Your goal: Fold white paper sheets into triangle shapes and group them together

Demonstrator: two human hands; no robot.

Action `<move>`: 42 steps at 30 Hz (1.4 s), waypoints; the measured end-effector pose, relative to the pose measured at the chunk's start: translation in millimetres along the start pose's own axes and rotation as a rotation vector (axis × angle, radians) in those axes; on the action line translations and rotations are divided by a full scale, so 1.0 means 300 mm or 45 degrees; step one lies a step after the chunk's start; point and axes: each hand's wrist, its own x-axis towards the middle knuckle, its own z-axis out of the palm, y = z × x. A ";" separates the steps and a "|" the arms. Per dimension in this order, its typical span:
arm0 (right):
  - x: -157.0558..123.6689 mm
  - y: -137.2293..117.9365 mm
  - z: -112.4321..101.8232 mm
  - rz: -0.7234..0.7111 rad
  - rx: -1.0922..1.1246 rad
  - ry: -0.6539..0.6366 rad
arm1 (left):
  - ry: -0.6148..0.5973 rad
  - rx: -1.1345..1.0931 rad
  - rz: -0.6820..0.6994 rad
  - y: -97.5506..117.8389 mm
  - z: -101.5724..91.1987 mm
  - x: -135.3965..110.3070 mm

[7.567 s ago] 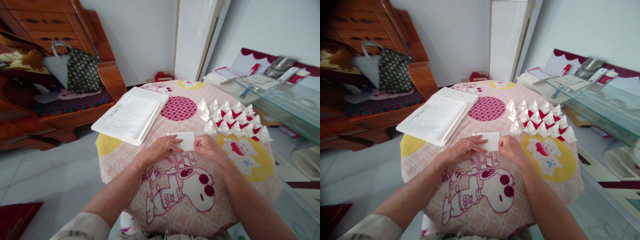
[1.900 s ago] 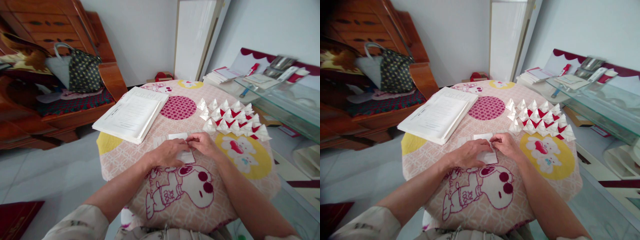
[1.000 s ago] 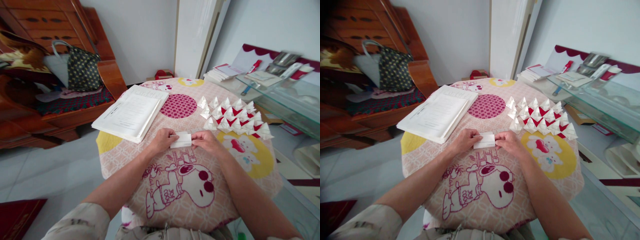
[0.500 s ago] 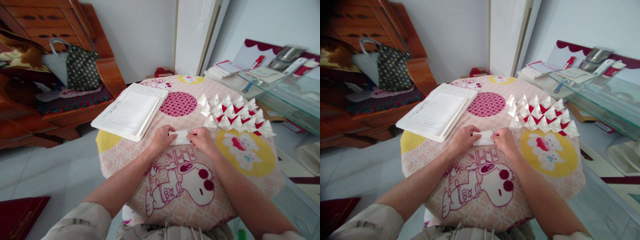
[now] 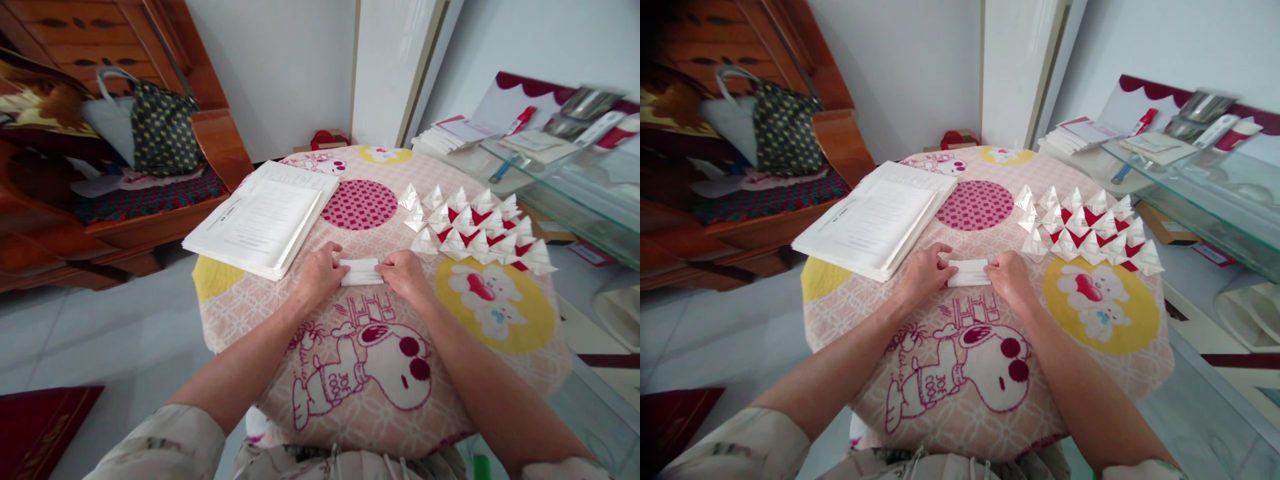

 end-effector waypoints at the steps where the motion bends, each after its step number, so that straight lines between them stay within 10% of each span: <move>1: 0.001 0.001 0.001 -0.002 -0.005 0.000 | 0.001 0.011 -0.003 0.002 -0.001 -0.001; 42: -0.006 -0.006 0.003 -0.013 -0.108 0.028 | -0.020 0.023 0.049 -0.005 -0.002 -0.004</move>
